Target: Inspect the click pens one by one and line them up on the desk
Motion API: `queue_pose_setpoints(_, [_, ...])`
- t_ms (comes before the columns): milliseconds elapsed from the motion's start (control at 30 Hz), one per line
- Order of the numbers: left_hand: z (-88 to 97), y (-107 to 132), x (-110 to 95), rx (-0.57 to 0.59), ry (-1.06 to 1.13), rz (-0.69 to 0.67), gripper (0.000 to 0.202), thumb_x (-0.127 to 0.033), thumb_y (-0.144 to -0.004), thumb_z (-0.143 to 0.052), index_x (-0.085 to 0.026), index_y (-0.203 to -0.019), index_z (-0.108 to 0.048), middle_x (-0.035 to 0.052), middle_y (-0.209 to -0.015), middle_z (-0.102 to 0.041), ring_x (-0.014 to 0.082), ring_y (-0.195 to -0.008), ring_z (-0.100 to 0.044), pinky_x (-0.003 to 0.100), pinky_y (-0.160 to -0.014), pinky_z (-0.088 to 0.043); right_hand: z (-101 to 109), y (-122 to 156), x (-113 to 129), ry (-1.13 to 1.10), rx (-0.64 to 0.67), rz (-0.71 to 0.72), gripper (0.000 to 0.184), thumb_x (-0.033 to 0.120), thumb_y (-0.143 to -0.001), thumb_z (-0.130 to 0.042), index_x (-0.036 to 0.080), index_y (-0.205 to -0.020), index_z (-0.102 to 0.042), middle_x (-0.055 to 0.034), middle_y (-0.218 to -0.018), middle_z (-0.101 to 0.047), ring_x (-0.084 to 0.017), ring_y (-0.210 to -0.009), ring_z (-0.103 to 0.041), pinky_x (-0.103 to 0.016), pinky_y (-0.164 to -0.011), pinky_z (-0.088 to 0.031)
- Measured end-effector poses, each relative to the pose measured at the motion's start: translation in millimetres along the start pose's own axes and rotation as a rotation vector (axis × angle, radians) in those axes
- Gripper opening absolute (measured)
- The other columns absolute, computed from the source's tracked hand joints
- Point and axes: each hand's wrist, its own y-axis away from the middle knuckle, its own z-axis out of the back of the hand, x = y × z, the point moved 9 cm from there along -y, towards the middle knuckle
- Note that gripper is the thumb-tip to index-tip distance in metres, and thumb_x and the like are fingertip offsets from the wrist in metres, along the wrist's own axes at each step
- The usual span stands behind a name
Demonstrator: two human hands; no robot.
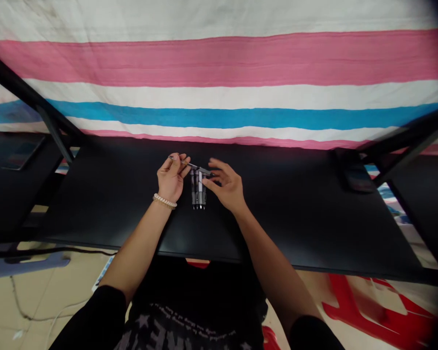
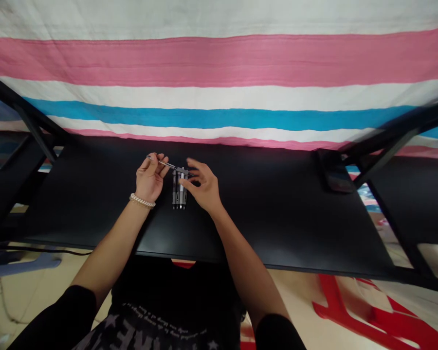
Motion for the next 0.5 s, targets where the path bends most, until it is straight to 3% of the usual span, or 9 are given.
queue_pose_setpoints(100, [2.1, -1.3, 1.4, -0.014, -0.027, -0.002, 0.026, -0.043, -0.086, -0.074, -0.022, -0.1, -0.066, 0.0044, -0.113, -0.073, 0.0183, -0.108, -0.071, 0.032, -0.092, -0.057, 0.0, 1.1, -11.7, -0.077, -0.003, -0.097, 0.03, 0.049, -0.085, -0.071, 0.022, -0.097, -0.075, -0.0021, -0.075, -0.068, -0.013, -0.058, -0.062, -0.027, -0.051, -0.053])
queue_pose_setpoints(167, [1.7, -1.5, 3.4, -0.013, -0.058, 0.009, 0.024, -0.043, -0.089, -0.07, -0.023, -0.101, -0.065, 0.0043, -0.115, -0.072, 0.019, -0.111, -0.07, 0.033, -0.093, -0.057, 2.0, 2.5, -7.7, -0.067, -0.029, -0.053, 0.025, 0.047, -0.081, -0.076, 0.022, -0.088, -0.074, -0.0034, -0.082, -0.07, -0.015, -0.068, -0.066, -0.03, -0.06, -0.058])
queue_pose_setpoints(233, [0.0, -1.3, 4.8, 0.001, -0.055, 0.008, 0.023, -0.043, -0.09, -0.069, -0.024, -0.102, -0.065, 0.0039, -0.116, -0.072, 0.019, -0.112, -0.07, 0.033, -0.094, -0.057, 1.3, 4.2, -5.1, -0.085, -0.032, -0.03, 0.027, 0.044, -0.077, -0.08, 0.024, -0.094, -0.074, -0.0042, -0.093, -0.071, -0.016, -0.076, -0.068, -0.032, -0.066, -0.06])
queue_pose_setpoints(333, [-1.3, -1.2, 6.9, 0.011, -0.049, 0.01, 0.023, -0.043, -0.09, -0.069, -0.024, -0.103, -0.065, 0.0037, -0.114, -0.072, 0.0186, -0.111, -0.07, 0.033, -0.093, -0.058, -1.2, 6.0, -9.3, -0.096, -0.03, -0.07, 0.026, 0.046, -0.085, -0.072, 0.024, -0.098, -0.074, -0.0033, -0.086, -0.07, -0.015, -0.068, -0.066, -0.032, -0.063, -0.06])
queue_pose_setpoints(400, [-0.6, -1.2, 8.1, -0.001, -0.075, 0.016, 0.025, -0.045, -0.091, -0.068, -0.024, -0.104, -0.065, 0.0039, -0.114, -0.072, 0.0185, -0.112, -0.07, 0.033, -0.094, -0.057, -1.9, 6.1, -6.3, -0.052, -0.036, -0.024, 0.023, 0.046, -0.082, -0.075, 0.024, -0.09, -0.075, -0.0057, -0.099, -0.07, -0.016, -0.079, -0.069, -0.035, -0.072, -0.061])
queue_pose_setpoints(467, [-0.4, -1.1, 9.0, -0.01, -0.088, 0.021, 0.026, -0.045, -0.091, -0.067, -0.024, -0.105, -0.065, 0.0045, -0.114, -0.072, 0.0183, -0.113, -0.069, 0.032, -0.094, -0.057, -4.8, 6.0, -4.8, -0.043, -0.019, 0.003, 0.027, 0.044, -0.076, -0.08, 0.025, -0.094, -0.076, -0.0066, -0.114, -0.068, -0.018, -0.09, -0.07, -0.037, -0.079, -0.062])
queue_pose_setpoints(500, [-0.7, -1.1, 9.7, -0.008, -0.085, 0.026, 0.026, -0.045, -0.091, -0.068, -0.023, -0.105, -0.065, 0.0047, -0.114, -0.072, 0.0182, -0.112, -0.069, 0.031, -0.094, -0.057, -6.6, 6.0, -6.7, -0.055, -0.006, -0.016, 0.029, 0.045, -0.077, -0.079, 0.026, -0.098, -0.076, -0.0063, -0.111, -0.069, -0.018, -0.087, -0.07, -0.037, -0.077, -0.062])
